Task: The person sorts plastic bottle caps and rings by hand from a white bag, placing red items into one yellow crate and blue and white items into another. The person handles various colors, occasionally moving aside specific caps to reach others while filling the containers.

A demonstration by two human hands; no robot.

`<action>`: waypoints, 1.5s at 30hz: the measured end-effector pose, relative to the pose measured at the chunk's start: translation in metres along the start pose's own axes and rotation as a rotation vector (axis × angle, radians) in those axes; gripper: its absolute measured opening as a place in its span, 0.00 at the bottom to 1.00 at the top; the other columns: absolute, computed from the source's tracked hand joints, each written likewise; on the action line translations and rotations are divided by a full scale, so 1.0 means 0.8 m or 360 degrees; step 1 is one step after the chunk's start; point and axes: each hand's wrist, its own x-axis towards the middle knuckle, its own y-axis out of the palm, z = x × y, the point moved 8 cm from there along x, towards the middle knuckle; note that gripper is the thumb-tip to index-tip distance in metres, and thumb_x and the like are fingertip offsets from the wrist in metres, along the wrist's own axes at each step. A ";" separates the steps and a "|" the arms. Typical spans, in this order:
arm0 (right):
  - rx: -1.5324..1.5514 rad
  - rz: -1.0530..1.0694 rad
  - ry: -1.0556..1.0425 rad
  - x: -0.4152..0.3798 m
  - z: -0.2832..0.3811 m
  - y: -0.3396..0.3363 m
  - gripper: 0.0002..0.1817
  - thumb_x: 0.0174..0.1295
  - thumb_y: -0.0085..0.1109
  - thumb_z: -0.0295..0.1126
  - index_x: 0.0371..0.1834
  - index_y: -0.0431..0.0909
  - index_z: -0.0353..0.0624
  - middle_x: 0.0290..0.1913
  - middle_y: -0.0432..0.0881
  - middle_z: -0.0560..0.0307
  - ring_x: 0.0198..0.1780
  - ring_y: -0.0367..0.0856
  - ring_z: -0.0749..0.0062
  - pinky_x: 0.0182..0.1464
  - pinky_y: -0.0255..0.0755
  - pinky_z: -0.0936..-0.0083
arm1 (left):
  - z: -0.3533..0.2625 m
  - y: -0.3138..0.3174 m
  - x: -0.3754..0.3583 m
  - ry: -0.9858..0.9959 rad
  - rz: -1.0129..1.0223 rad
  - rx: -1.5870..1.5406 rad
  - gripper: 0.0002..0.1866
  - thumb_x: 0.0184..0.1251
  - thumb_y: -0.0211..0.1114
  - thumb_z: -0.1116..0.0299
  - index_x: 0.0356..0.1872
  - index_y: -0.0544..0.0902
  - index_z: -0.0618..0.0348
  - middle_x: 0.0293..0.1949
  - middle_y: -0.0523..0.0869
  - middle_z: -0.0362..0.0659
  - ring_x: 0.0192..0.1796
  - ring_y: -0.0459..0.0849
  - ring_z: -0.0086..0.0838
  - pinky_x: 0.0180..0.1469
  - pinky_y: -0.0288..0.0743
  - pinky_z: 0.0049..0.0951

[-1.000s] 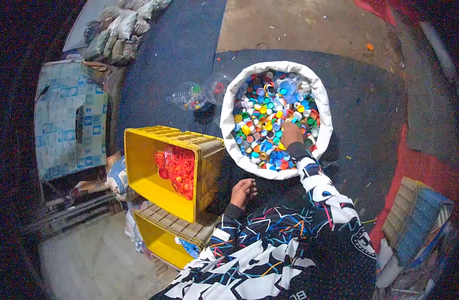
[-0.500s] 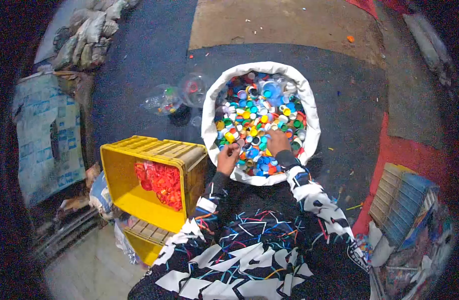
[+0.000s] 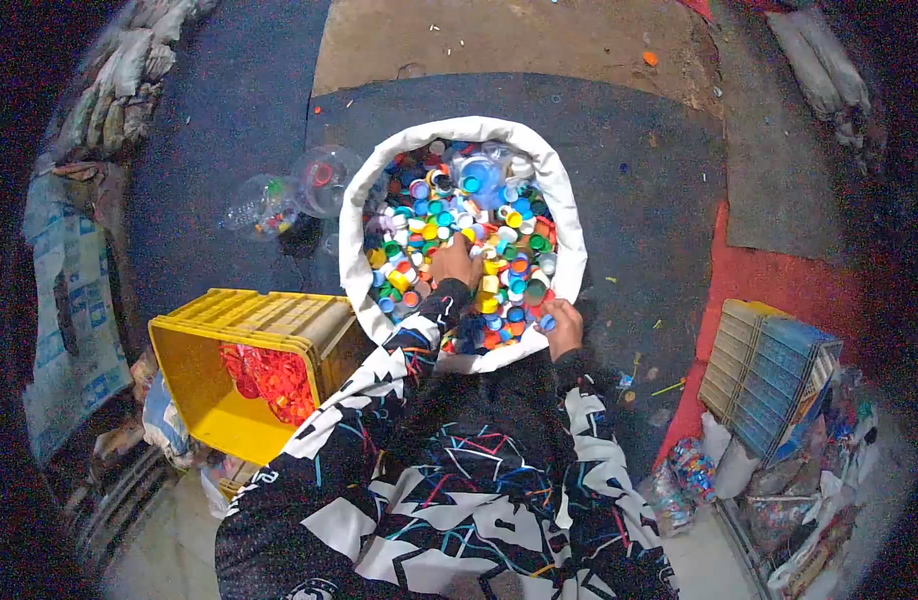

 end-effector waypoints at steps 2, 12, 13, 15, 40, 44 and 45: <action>0.0096 -0.0006 0.0078 0.003 -0.011 0.004 0.05 0.62 0.52 0.32 0.33 0.73 0.44 0.27 0.75 0.63 0.26 0.75 0.76 0.30 0.72 0.76 | 0.001 0.006 0.001 -0.0017 -0.0031 -0.0091 0.18 0.49 0.70 0.62 0.39 0.76 0.58 0.30 0.82 0.54 0.36 0.81 0.49 0.38 0.73 0.47; -0.1678 0.0143 -0.1539 0.050 0.095 0.170 0.14 0.48 0.59 0.25 0.41 0.78 0.44 0.40 0.79 0.48 0.41 0.78 0.50 0.45 0.71 0.59 | 0.076 -0.029 -0.038 -0.0272 0.0240 -0.1494 0.10 0.58 0.53 0.77 0.40 0.79 0.62 0.37 0.81 0.45 0.35 0.82 0.29 0.33 0.83 0.29; -0.1829 0.0229 -0.1545 0.063 0.092 0.188 0.16 0.50 0.56 0.24 0.45 0.76 0.45 0.43 0.78 0.49 0.43 0.77 0.49 0.45 0.71 0.58 | 0.086 -0.033 -0.050 -0.0530 0.0284 -0.1810 0.10 0.58 0.51 0.79 0.38 0.79 0.62 0.37 0.80 0.45 0.36 0.82 0.30 0.32 0.83 0.28; -0.2004 0.0399 -0.1499 0.084 0.090 0.218 0.16 0.53 0.50 0.24 0.46 0.75 0.46 0.45 0.77 0.49 0.43 0.78 0.50 0.44 0.73 0.58 | 0.110 -0.028 -0.065 -0.0816 0.0302 -0.2199 0.08 0.57 0.51 0.79 0.33 0.78 0.64 0.36 0.79 0.44 0.36 0.81 0.29 0.29 0.83 0.27; -0.1088 0.0341 -0.0695 0.105 0.038 0.138 0.18 0.50 0.65 0.37 0.37 0.76 0.33 0.31 0.79 0.51 0.33 0.79 0.63 0.36 0.73 0.70 | 0.091 -0.032 0.004 -0.0174 -0.0303 -0.0914 0.15 0.47 0.70 0.72 0.36 0.77 0.62 0.34 0.82 0.47 0.36 0.82 0.35 0.38 0.75 0.32; 0.0069 0.0671 0.0096 0.072 -0.011 0.111 0.12 0.55 0.51 0.35 0.39 0.74 0.40 0.30 0.76 0.59 0.26 0.70 0.77 0.26 0.64 0.80 | 0.073 -0.048 0.042 0.0021 -0.0401 -0.0566 0.18 0.50 0.69 0.65 0.40 0.75 0.62 0.39 0.79 0.52 0.44 0.78 0.46 0.47 0.70 0.41; 0.0105 0.0751 0.0118 0.065 -0.017 0.108 0.13 0.56 0.46 0.37 0.39 0.73 0.41 0.33 0.75 0.58 0.27 0.69 0.75 0.27 0.64 0.79 | 0.067 -0.050 0.050 -0.0004 -0.0381 -0.0570 0.19 0.50 0.69 0.65 0.41 0.75 0.62 0.40 0.79 0.53 0.45 0.78 0.46 0.47 0.71 0.41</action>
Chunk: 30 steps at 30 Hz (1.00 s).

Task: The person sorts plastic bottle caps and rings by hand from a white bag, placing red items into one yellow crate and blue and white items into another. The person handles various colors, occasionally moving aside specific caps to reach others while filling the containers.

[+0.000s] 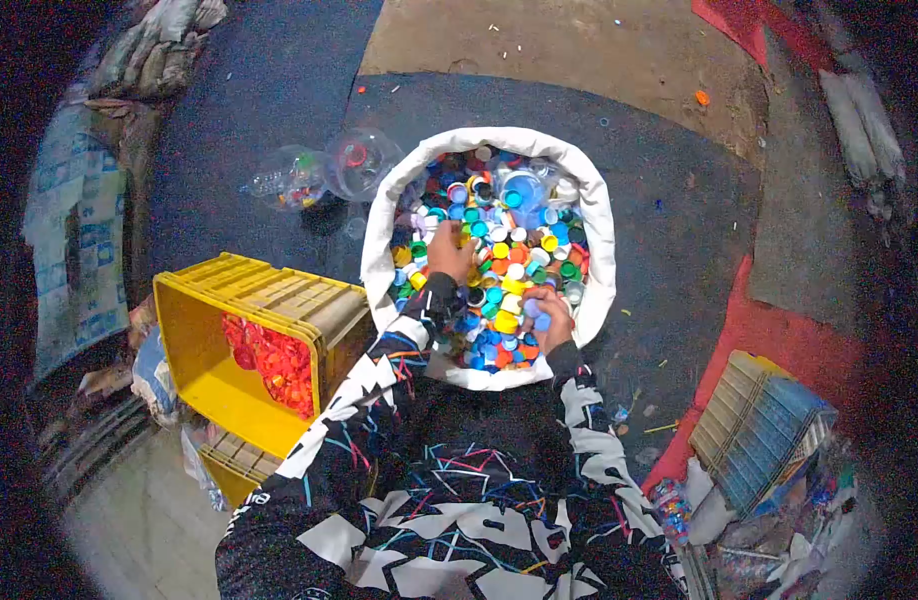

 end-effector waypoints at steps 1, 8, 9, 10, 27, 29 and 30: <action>0.0132 -0.0063 0.0101 -0.009 -0.005 0.002 0.14 0.56 0.45 0.38 0.40 0.73 0.42 0.34 0.75 0.57 0.27 0.70 0.74 0.27 0.64 0.77 | -0.007 0.001 0.008 -0.0030 0.0013 -0.0002 0.19 0.50 0.69 0.65 0.41 0.74 0.61 0.41 0.79 0.53 0.45 0.78 0.47 0.47 0.71 0.42; -0.0004 -0.0272 0.0160 -0.005 -0.003 -0.003 0.17 0.63 0.49 0.49 0.33 0.72 0.46 0.29 0.75 0.61 0.26 0.73 0.74 0.26 0.68 0.76 | -0.024 0.026 0.027 -0.0233 0.0228 0.0250 0.18 0.50 0.68 0.65 0.41 0.76 0.59 0.40 0.81 0.51 0.45 0.80 0.46 0.45 0.73 0.41; -0.0071 -0.0278 0.0158 0.002 0.003 0.002 0.17 0.63 0.50 0.50 0.31 0.71 0.46 0.28 0.74 0.61 0.26 0.74 0.75 0.26 0.68 0.76 | -0.013 0.032 0.027 -0.0282 0.0245 0.0230 0.17 0.50 0.68 0.65 0.40 0.76 0.58 0.40 0.81 0.51 0.45 0.80 0.45 0.45 0.73 0.41; -0.0165 -0.0301 0.0084 0.009 0.015 0.006 0.17 0.63 0.53 0.49 0.28 0.71 0.47 0.26 0.74 0.63 0.25 0.74 0.76 0.25 0.68 0.77 | -0.013 0.025 0.025 -0.0173 0.0040 0.0171 0.15 0.49 0.68 0.63 0.36 0.81 0.59 0.31 0.84 0.47 0.36 0.83 0.42 0.39 0.75 0.37; -0.2847 -0.0566 -0.0808 0.165 0.150 0.131 0.18 0.49 0.62 0.33 0.45 0.73 0.42 0.42 0.74 0.41 0.42 0.77 0.42 0.41 0.73 0.53 | 0.042 0.000 -0.101 -0.1037 0.0996 -0.2601 0.10 0.65 0.54 0.72 0.46 0.75 0.63 0.35 0.79 0.42 0.35 0.79 0.26 0.30 0.75 0.25; -0.2850 -0.0601 -0.0723 0.166 0.147 0.133 0.16 0.50 0.60 0.32 0.42 0.73 0.41 0.41 0.74 0.41 0.43 0.77 0.41 0.41 0.73 0.52 | 0.042 -0.003 -0.104 -0.1036 0.0976 -0.2689 0.12 0.66 0.54 0.71 0.47 0.75 0.63 0.37 0.80 0.44 0.36 0.80 0.29 0.31 0.76 0.28; -0.2835 -0.0623 -0.0737 0.168 0.144 0.131 0.16 0.50 0.60 0.32 0.42 0.73 0.41 0.41 0.74 0.41 0.43 0.77 0.41 0.42 0.73 0.52 | 0.031 -0.013 -0.103 -0.1051 0.0908 -0.2690 0.12 0.66 0.54 0.70 0.47 0.75 0.63 0.39 0.81 0.45 0.36 0.80 0.30 0.31 0.76 0.29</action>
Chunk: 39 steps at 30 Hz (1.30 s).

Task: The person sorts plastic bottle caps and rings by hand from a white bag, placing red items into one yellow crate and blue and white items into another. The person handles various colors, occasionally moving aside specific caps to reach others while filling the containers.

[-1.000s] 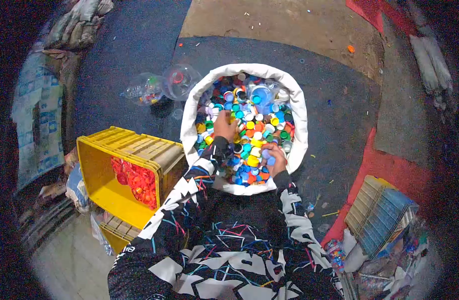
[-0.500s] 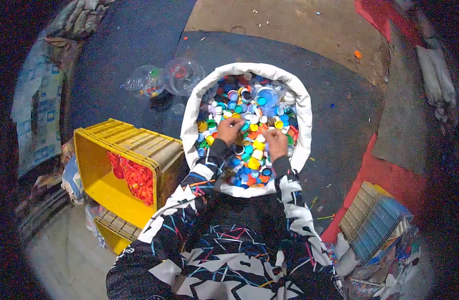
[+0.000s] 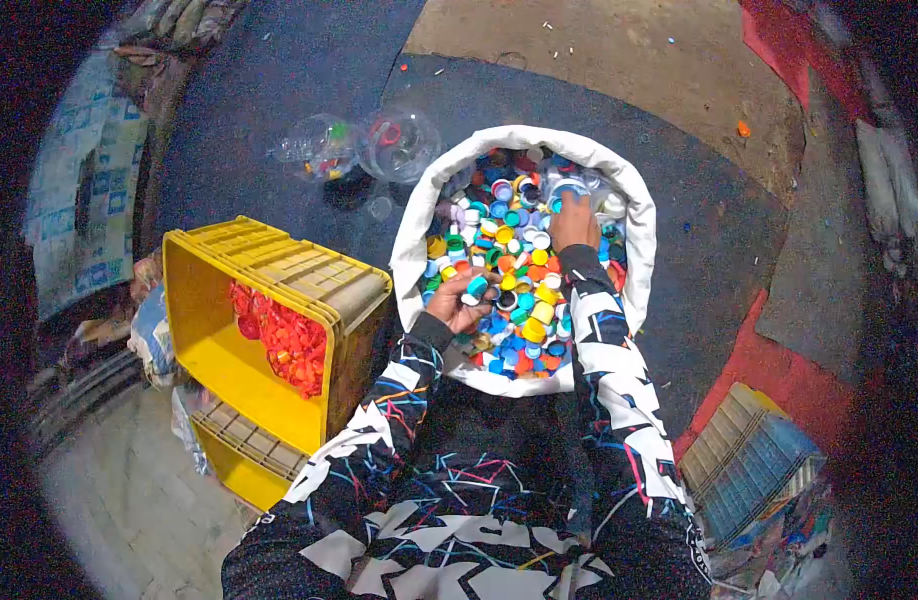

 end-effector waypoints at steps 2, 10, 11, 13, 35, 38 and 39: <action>0.0059 -0.0092 -0.0021 0.000 -0.009 0.005 0.23 0.48 0.64 0.38 0.45 0.75 0.37 0.41 0.78 0.40 0.43 0.78 0.46 0.44 0.73 0.58 | -0.009 0.015 -0.008 0.0080 -0.0145 0.0073 0.13 0.65 0.56 0.64 0.44 0.76 0.63 0.41 0.82 0.46 0.36 0.81 0.31 0.31 0.78 0.31; 0.1921 0.0240 0.0532 -0.090 -0.059 0.051 0.11 0.54 0.64 0.34 0.34 0.77 0.39 0.28 0.77 0.63 0.27 0.75 0.75 0.31 0.70 0.76 | -0.058 -0.007 0.035 0.0558 -0.0700 0.1307 0.14 0.54 0.71 0.61 0.26 0.76 0.56 0.20 0.75 0.35 0.21 0.73 0.16 0.17 0.62 0.19; 0.2226 0.0345 0.0648 -0.113 -0.061 0.059 0.08 0.55 0.63 0.32 0.32 0.77 0.42 0.26 0.75 0.66 0.24 0.72 0.79 0.26 0.68 0.78 | -0.068 -0.003 0.048 0.0888 -0.0696 0.1467 0.15 0.50 0.74 0.62 0.26 0.77 0.58 0.18 0.75 0.35 0.21 0.73 0.17 0.20 0.66 0.22; 0.2666 0.0578 0.0993 -0.157 -0.038 0.047 0.05 0.60 0.56 0.34 0.29 0.71 0.50 0.19 0.64 0.71 0.15 0.62 0.86 0.14 0.51 0.85 | -0.079 0.007 0.066 0.0963 -0.0977 0.2000 0.16 0.46 0.75 0.62 0.28 0.78 0.59 0.19 0.78 0.40 0.22 0.76 0.25 0.27 0.70 0.28; 0.2985 0.0875 0.0751 -0.230 -0.037 -0.027 0.23 0.54 0.46 0.37 0.53 0.71 0.41 0.44 0.76 0.52 0.41 0.78 0.65 0.38 0.75 0.66 | -0.007 0.035 -0.040 0.0402 -0.0287 0.0149 0.13 0.54 0.54 0.67 0.41 0.77 0.59 0.35 0.81 0.43 0.29 0.78 0.27 0.25 0.71 0.25; 0.3003 0.1094 0.0673 -0.231 -0.019 -0.017 0.26 0.50 0.47 0.34 0.56 0.70 0.41 0.47 0.76 0.50 0.45 0.78 0.60 0.44 0.76 0.60 | 0.002 0.021 -0.131 0.0557 -0.0404 -0.0047 0.17 0.51 0.51 0.70 0.44 0.76 0.61 0.39 0.83 0.46 0.34 0.81 0.34 0.32 0.76 0.32; 0.3062 0.1231 0.0593 -0.232 -0.013 -0.005 0.28 0.48 0.47 0.33 0.57 0.69 0.40 0.49 0.76 0.49 0.47 0.78 0.57 0.47 0.76 0.59 | 0.004 0.037 -0.169 0.0681 -0.0318 -0.0097 0.17 0.53 0.51 0.70 0.45 0.76 0.61 0.40 0.83 0.47 0.34 0.82 0.34 0.32 0.77 0.33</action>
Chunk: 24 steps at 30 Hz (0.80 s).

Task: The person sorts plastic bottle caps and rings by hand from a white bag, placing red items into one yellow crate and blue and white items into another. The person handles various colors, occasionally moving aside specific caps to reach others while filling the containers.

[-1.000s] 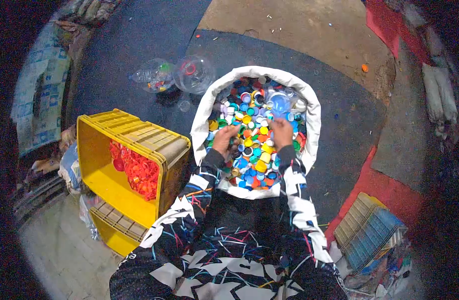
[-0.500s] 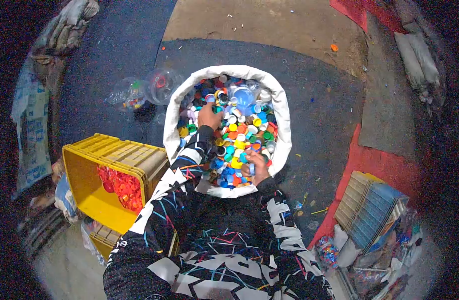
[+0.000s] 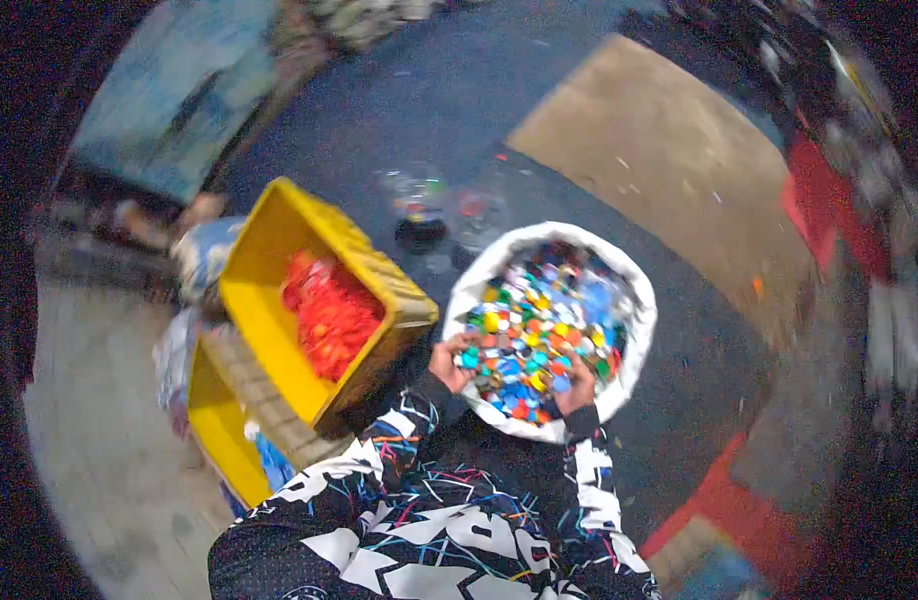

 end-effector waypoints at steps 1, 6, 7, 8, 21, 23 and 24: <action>0.0000 0.0005 0.0070 0.001 -0.009 0.004 0.29 0.46 0.47 0.32 0.57 0.69 0.39 0.50 0.75 0.48 0.49 0.77 0.55 0.49 0.74 0.57 | -0.002 -0.026 -0.021 0.0054 -0.0080 -0.0079 0.15 0.56 0.52 0.69 0.45 0.76 0.60 0.39 0.83 0.47 0.34 0.82 0.35 0.33 0.77 0.34; -0.0152 0.0384 0.0386 -0.009 -0.057 0.094 0.35 0.39 0.47 0.25 0.59 0.66 0.36 0.57 0.71 0.42 0.56 0.72 0.47 0.57 0.68 0.49 | -0.012 -0.103 -0.131 0.0329 -0.0218 -0.0553 0.07 0.59 0.56 0.69 0.34 0.79 0.61 0.35 0.81 0.50 0.36 0.81 0.36 0.34 0.76 0.33; -0.0254 0.0581 0.0320 -0.013 -0.073 0.095 0.35 0.38 0.47 0.22 0.59 0.66 0.36 0.57 0.70 0.43 0.56 0.73 0.48 0.57 0.69 0.51 | 0.003 -0.126 -0.143 0.0403 -0.0146 -0.0528 0.05 0.59 0.57 0.71 0.32 0.78 0.61 0.33 0.81 0.49 0.34 0.81 0.36 0.33 0.76 0.32; -0.0343 0.0687 0.0311 -0.018 -0.086 0.110 0.36 0.37 0.46 0.19 0.59 0.66 0.37 0.58 0.70 0.43 0.56 0.73 0.49 0.57 0.69 0.52 | 0.008 -0.141 -0.155 0.0386 -0.0172 -0.0519 0.04 0.59 0.58 0.71 0.31 0.78 0.60 0.31 0.82 0.46 0.33 0.81 0.34 0.32 0.76 0.31; -0.0963 0.0762 0.0504 -0.064 -0.308 0.250 0.22 0.56 0.60 0.22 0.55 0.67 0.41 0.51 0.74 0.49 0.49 0.77 0.60 0.53 0.75 0.60 | -0.080 -0.238 -0.249 0.0629 0.0032 -0.0584 0.06 0.63 0.60 0.66 0.35 0.79 0.57 0.31 0.82 0.41 0.34 0.81 0.30 0.36 0.76 0.29; -0.1049 0.0785 0.0584 -0.064 -0.367 0.265 0.22 0.56 0.60 0.22 0.54 0.67 0.41 0.50 0.74 0.50 0.48 0.77 0.61 0.52 0.75 0.61 | -0.109 -0.282 -0.281 0.0778 0.0009 -0.0691 0.06 0.64 0.59 0.66 0.35 0.79 0.57 0.31 0.82 0.41 0.34 0.81 0.30 0.37 0.76 0.30; -0.1119 0.0821 0.0624 -0.064 -0.400 0.277 0.22 0.55 0.59 0.21 0.54 0.68 0.41 0.50 0.74 0.51 0.48 0.77 0.61 0.52 0.75 0.60 | -0.124 -0.305 -0.299 0.0867 -0.0004 -0.0744 0.06 0.64 0.59 0.66 0.34 0.79 0.57 0.31 0.82 0.41 0.34 0.81 0.30 0.37 0.76 0.30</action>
